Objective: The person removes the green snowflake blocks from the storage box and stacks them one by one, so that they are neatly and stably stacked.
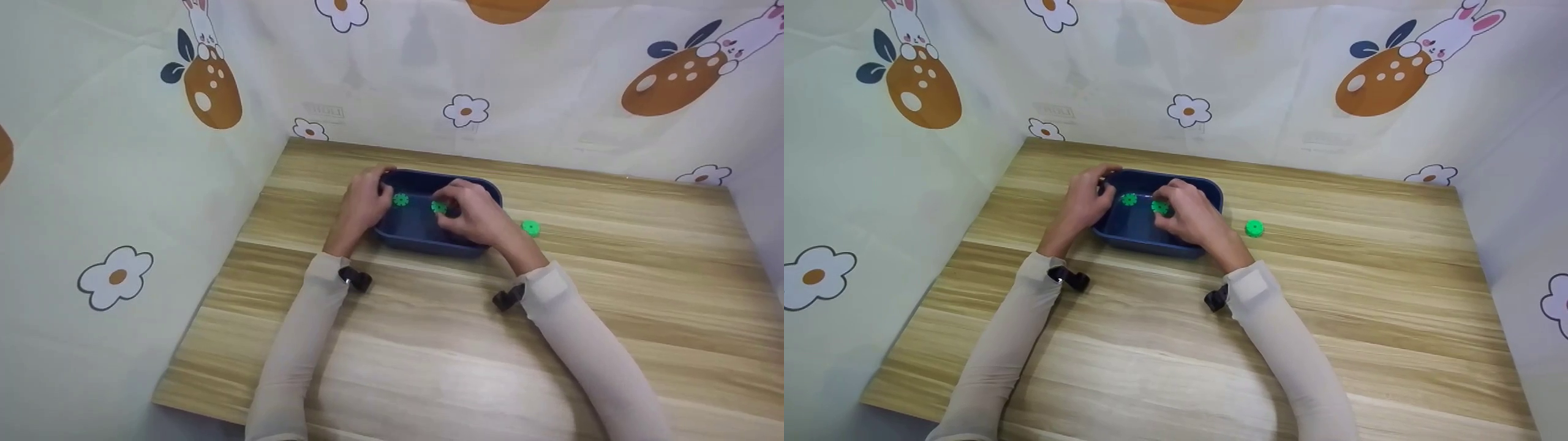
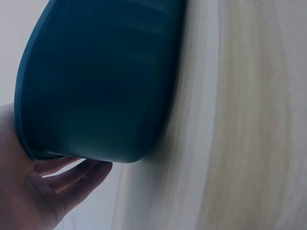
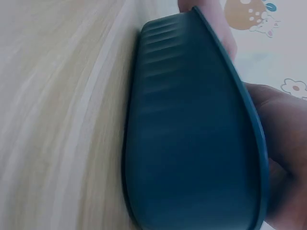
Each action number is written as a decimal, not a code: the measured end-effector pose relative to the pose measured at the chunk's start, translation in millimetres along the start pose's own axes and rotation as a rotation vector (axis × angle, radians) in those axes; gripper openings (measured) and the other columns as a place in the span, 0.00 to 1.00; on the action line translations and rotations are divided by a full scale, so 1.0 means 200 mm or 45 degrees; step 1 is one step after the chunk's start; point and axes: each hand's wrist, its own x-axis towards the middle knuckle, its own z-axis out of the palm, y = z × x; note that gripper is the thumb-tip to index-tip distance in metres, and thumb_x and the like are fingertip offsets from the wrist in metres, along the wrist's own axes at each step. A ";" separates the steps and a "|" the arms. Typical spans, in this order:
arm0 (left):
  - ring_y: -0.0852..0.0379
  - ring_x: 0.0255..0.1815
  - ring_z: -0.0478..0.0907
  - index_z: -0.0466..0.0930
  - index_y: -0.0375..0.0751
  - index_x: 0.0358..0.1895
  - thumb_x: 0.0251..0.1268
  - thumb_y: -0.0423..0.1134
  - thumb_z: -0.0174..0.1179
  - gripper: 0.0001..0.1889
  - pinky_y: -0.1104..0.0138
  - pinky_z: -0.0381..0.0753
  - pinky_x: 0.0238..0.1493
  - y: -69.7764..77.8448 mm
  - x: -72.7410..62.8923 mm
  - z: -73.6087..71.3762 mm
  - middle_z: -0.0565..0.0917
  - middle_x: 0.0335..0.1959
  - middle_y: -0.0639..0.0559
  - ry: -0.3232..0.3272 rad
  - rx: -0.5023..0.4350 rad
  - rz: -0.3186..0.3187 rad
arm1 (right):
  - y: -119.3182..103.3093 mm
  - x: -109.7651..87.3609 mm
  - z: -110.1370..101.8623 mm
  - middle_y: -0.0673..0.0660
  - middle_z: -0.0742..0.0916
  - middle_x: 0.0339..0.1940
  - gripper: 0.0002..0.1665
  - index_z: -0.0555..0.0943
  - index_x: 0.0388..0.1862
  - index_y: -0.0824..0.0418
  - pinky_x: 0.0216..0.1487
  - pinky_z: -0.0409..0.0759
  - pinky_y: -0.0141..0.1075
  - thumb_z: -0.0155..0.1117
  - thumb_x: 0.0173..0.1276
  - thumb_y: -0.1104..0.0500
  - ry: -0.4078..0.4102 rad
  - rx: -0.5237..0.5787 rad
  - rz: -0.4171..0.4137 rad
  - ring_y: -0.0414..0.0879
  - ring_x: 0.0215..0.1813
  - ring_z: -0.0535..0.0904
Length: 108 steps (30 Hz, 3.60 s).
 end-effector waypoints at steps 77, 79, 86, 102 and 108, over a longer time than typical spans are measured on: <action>0.47 0.62 0.83 0.83 0.45 0.67 0.74 0.33 0.58 0.21 0.50 0.81 0.67 -0.01 -0.01 0.00 0.87 0.63 0.41 0.021 -0.002 0.020 | 0.52 -0.58 -0.35 0.62 0.88 0.49 0.21 0.89 0.58 0.66 0.53 0.89 0.48 0.76 0.65 0.68 0.046 0.080 0.248 0.55 0.50 0.85; 0.48 0.59 0.83 0.84 0.45 0.67 0.73 0.32 0.58 0.21 0.51 0.82 0.65 -0.01 0.00 0.00 0.87 0.62 0.42 0.023 0.000 0.028 | 0.52 -0.58 -0.34 0.62 0.88 0.50 0.21 0.89 0.58 0.66 0.54 0.88 0.51 0.76 0.65 0.68 0.041 0.078 0.249 0.55 0.50 0.86; 0.50 0.54 0.80 0.83 0.46 0.68 0.74 0.34 0.58 0.22 0.51 0.83 0.61 0.00 0.00 0.00 0.87 0.60 0.43 0.006 -0.006 0.009 | 0.53 -0.58 -0.34 0.63 0.90 0.51 0.21 0.88 0.59 0.67 0.53 0.88 0.49 0.77 0.68 0.66 0.043 0.050 0.239 0.55 0.50 0.87; 0.48 0.56 0.80 0.83 0.45 0.68 0.74 0.33 0.57 0.22 0.51 0.82 0.62 0.01 -0.01 0.00 0.86 0.62 0.41 0.009 0.009 0.001 | 0.54 -0.59 -0.32 0.63 0.89 0.55 0.24 0.86 0.63 0.66 0.55 0.86 0.45 0.75 0.69 0.66 0.003 0.052 0.273 0.57 0.55 0.87; 0.49 0.57 0.80 0.83 0.45 0.68 0.74 0.33 0.58 0.22 0.51 0.81 0.64 0.00 -0.01 0.00 0.86 0.62 0.42 0.002 0.002 0.000 | 0.53 -0.59 -0.33 0.65 0.88 0.58 0.27 0.84 0.66 0.67 0.60 0.84 0.56 0.74 0.68 0.68 -0.045 0.066 0.304 0.60 0.59 0.85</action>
